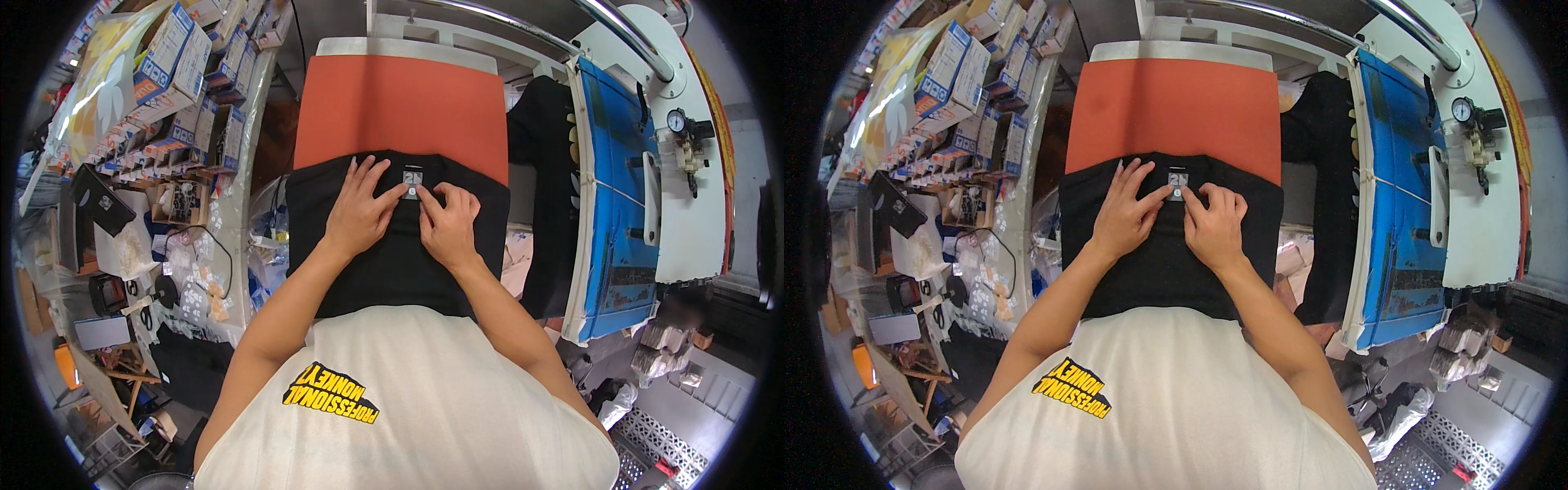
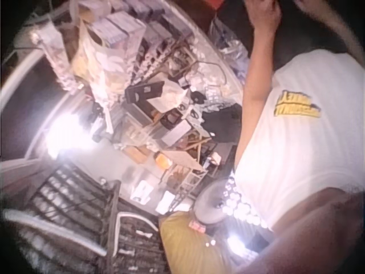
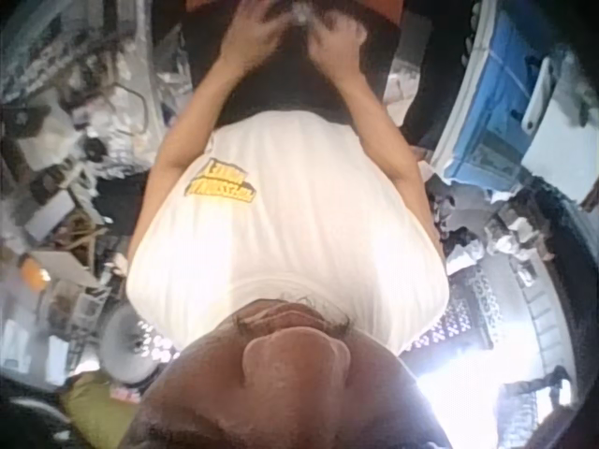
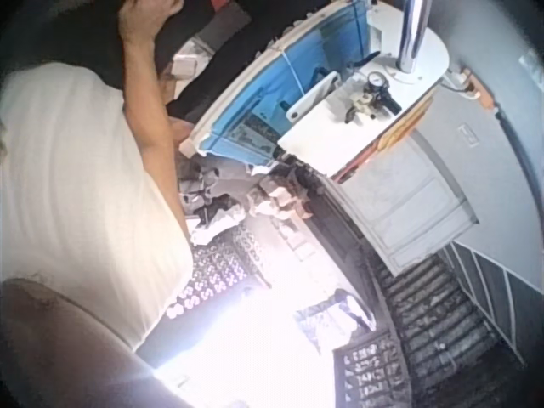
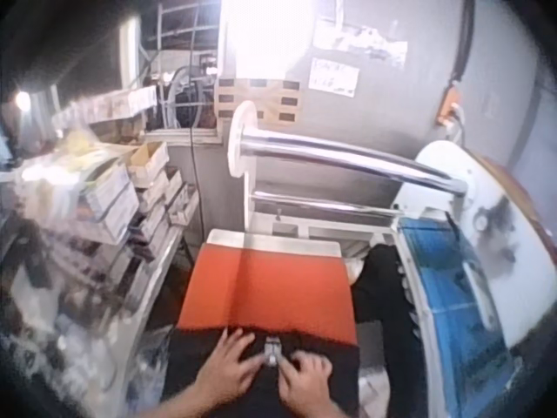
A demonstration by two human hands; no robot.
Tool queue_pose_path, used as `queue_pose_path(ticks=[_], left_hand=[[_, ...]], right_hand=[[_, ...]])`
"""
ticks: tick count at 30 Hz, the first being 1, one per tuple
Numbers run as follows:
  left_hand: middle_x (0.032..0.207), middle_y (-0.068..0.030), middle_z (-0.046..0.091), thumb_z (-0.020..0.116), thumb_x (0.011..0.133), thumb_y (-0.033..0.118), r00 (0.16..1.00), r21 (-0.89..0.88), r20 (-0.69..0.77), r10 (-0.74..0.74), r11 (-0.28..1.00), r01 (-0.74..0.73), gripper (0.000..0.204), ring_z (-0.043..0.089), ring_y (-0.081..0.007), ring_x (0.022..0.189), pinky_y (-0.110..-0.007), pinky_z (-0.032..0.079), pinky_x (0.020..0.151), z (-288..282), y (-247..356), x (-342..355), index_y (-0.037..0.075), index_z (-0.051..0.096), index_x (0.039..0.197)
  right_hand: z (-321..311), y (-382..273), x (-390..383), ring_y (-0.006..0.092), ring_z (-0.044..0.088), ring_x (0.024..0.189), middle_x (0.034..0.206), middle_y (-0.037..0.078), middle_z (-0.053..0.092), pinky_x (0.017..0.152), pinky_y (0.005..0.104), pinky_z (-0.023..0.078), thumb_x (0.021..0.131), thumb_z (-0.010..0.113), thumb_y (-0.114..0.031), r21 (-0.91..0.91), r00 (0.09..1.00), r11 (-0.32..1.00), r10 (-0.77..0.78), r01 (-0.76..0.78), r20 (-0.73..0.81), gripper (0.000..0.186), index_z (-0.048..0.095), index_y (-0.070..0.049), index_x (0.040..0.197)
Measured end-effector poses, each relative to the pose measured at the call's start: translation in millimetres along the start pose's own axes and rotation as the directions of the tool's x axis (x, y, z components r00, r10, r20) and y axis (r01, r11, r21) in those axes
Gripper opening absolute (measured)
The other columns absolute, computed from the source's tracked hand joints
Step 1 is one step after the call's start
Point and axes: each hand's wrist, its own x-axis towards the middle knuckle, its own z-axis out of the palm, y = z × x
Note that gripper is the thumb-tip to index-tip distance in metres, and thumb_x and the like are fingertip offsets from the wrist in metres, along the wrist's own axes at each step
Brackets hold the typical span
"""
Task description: The person places black t-shirts on a heat press, aligns a transfer sheet with a graphic design, and operates the press to apply the design. They repeat this process for multiple shirts, removing finished shirts and preparing new ones.
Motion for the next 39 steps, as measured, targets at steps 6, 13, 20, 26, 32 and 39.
queue_pose_path(ticks=[6,13,20,26,32,39], left_hand=[[0.146,-0.0192,0.049,0.070,0.087,0.010,1.000,-0.017,0.002,-0.031,0.999,0.031,0.043,0.042,-0.0422,0.142,-0.060,0.030,0.120,0.7,0.4,0.9,0.019,0.069,0.129],[0.145,-0.0195,0.051,0.071,0.085,0.009,0.999,-0.034,0.005,-0.032,0.999,0.032,0.044,0.041,-0.0419,0.143,-0.059,0.030,0.120,-0.6,-0.9,0.1,0.019,0.069,0.129],[0.145,-0.0193,0.051,0.071,0.085,0.009,0.999,-0.057,-0.009,-0.030,0.998,0.030,0.044,0.041,-0.0420,0.143,-0.060,0.030,0.120,-0.4,-1.4,-1.5,0.019,0.070,0.127],[0.137,-0.0166,0.055,0.070,0.081,0.006,0.988,-0.049,0.011,-0.152,0.987,0.152,0.032,0.043,-0.0403,0.141,-0.065,0.025,0.117,2.3,11.8,10.9,0.015,0.074,0.111],[0.120,-0.0139,0.061,0.064,0.079,0.002,0.885,-0.248,-0.243,-0.398,0.907,0.340,0.024,0.057,-0.0352,0.122,-0.051,0.039,0.109,-39.7,-3.3,32.8,0.008,0.075,0.099],[0.108,-0.0142,0.067,0.062,0.089,-0.001,0.650,-0.274,-0.296,-0.699,0.715,0.644,0.021,0.068,-0.0273,0.099,-0.035,0.054,0.086,-102.0,-53.3,-152.5,0.001,0.071,0.108]], right_hand=[[2.0,0.3,0.9,0.0299,0.055,0.111,0.114,0.011,0.058,0.099,0.0487,0.036,0.083,0.072,-0.012,-0.008,1.000,1.000,0.015,-0.015,0.000,0.041,0.073,-0.015,0.124],[0.4,-0.2,1.6,0.0299,0.055,0.111,0.114,0.011,0.058,0.099,0.0489,0.035,0.082,0.072,-0.011,0.004,1.000,1.000,0.014,-0.014,0.003,0.042,0.073,-0.015,0.124],[0.7,-0.2,0.7,0.0293,0.055,0.110,0.114,0.011,0.058,0.099,0.0484,0.035,0.082,0.072,-0.012,-0.001,1.000,1.000,0.011,-0.011,-0.001,0.041,0.072,-0.015,0.123],[-10.0,-3.7,23.2,0.0314,0.055,0.109,0.109,0.012,0.058,0.095,0.0500,0.037,0.076,0.071,-0.014,0.035,0.977,0.987,0.149,-0.156,0.155,0.029,0.073,-0.013,0.105],[-121.9,69.3,36.0,0.0332,0.064,0.094,0.097,0.011,0.067,0.090,0.0425,0.051,0.068,0.069,-0.004,-0.007,0.914,0.990,0.125,-0.139,-0.385,0.016,0.071,-0.008,0.083],[-346.4,209.1,-124.6,0.0426,0.062,0.109,0.115,0.025,0.065,0.095,0.0507,0.048,0.094,0.062,-0.060,-0.392,0.570,0.440,0.414,-0.808,-0.710,0.071,0.062,0.007,0.117]])
